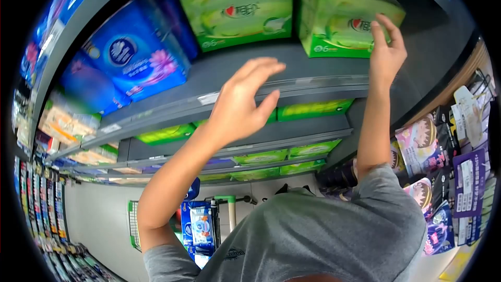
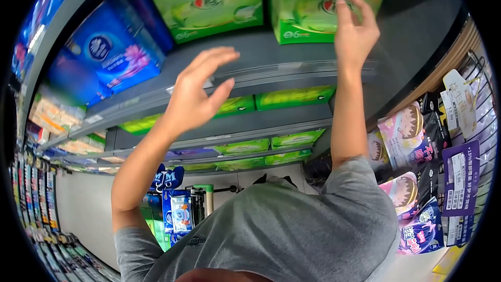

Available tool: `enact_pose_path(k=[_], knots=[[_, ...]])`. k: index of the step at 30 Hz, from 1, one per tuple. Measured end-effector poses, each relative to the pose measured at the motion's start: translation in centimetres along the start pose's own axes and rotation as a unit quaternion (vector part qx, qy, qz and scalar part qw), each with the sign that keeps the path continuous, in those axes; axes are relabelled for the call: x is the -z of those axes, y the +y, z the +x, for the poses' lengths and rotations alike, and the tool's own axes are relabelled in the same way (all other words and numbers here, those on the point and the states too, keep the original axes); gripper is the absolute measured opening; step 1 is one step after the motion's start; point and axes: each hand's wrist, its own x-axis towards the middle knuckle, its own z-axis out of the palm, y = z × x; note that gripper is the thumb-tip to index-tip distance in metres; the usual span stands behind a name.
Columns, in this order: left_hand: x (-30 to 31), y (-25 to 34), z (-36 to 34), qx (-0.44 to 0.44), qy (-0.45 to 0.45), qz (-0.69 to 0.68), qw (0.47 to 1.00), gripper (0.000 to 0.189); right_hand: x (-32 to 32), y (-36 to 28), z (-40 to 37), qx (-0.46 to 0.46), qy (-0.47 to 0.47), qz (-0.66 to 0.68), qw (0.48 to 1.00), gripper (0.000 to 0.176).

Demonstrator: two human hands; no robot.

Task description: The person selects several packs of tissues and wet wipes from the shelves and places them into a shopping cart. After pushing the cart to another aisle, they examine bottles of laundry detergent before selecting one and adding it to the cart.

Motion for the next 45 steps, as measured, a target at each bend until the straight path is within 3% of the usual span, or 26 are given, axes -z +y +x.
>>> enact_pose_path(k=[1,3,4,7,8,11,13,15,16,20,23,27,30,33,35,37,39,41,45], knots=[[-0.8,0.0,1.8,0.008,0.009,-0.032,0.999,0.041,1.1,2.4,1.7,-0.001,0.006,-0.005,1.0,0.026],[-1.9,0.3,5.0,0.134,-0.028,-0.124,0.983,0.055,2.7,6.9,4.1,0.009,0.071,-0.081,0.994,0.043],[-2.8,-0.1,6.5,0.15,-0.019,-0.154,0.977,0.06,2.9,6.7,4.6,-0.021,0.073,-0.055,0.996,0.059],[-4.3,-0.5,11.2,0.199,-0.005,-0.204,0.959,0.073,3.7,8.8,6.7,0.024,0.098,-0.171,0.98,0.067],[-4.9,-0.7,12.5,0.204,0.018,-0.22,0.954,0.075,3.5,9.1,7.0,0.02,0.096,-0.146,0.984,0.072],[-5.8,-1.6,16.3,0.235,0.058,-0.323,0.915,0.084,3.1,9.1,7.6,-0.046,0.064,-0.148,0.986,0.069],[-6.3,-2.4,18.6,0.262,0.082,-0.322,0.906,0.079,3.0,9.8,8.0,-0.061,0.071,-0.116,0.989,0.067],[-6.5,-2.8,20.4,0.373,0.079,-0.336,0.861,0.072,2.9,9.9,8.1,-0.077,0.078,-0.086,0.99,0.064],[-6.9,-3.2,21.0,0.382,0.076,-0.331,0.859,0.067,3.0,9.2,8.0,-0.09,0.065,-0.056,0.992,0.061],[-7.7,-4.2,21.2,0.363,0.081,-0.39,0.842,0.048,3.8,8.5,7.5,-0.11,0.021,0.011,0.994,0.058],[-6.8,-3.1,19.6,0.369,0.039,-0.398,0.839,0.058,4.2,7.8,6.9,-0.117,0.03,0.046,0.992,0.057],[-5.8,-1.1,16.9,0.337,0.001,-0.386,0.859,0.051,4.2,7.4,6.2,-0.126,0.108,0.098,0.981,0.044],[-4.7,-0.5,14.8,0.283,-0.047,-0.4,0.87,0.048,4.5,6.7,5.7,-0.069,0.142,0.181,0.971,0.028],[-5.0,1.0,13.6,0.215,0.008,-0.386,0.897,0.051,4.6,6.2,5.0,-0.021,0.157,0.241,0.958,0.018],[-4.5,2.1,12.2,0.234,0.04,-0.329,0.914,0.061,4.6,5.4,4.8,0.038,0.2,0.287,0.936,0.021],[-3.6,3.0,10.7,0.244,0.025,-0.214,0.946,0.083,3.5,3.2,3.8,0.182,0.243,0.219,0.927,0.022],[-3.2,3.7,8.7,0.176,0.064,-0.233,0.954,0.09,4.0,2.9,4.0,0.234,0.195,0.323,0.896,0.024],[-0.7,5.2,6.3,0.25,0.001,-0.23,0.941,0.085,2.2,0.1,1.7,0.25,0.175,0.342,0.889,0.029],[3.2,7.3,1.6,0.261,-0.007,-0.238,0.935,0.081,-1.2,-6.6,-4.6,0.255,0.15,0.356,0.886,0.046]])
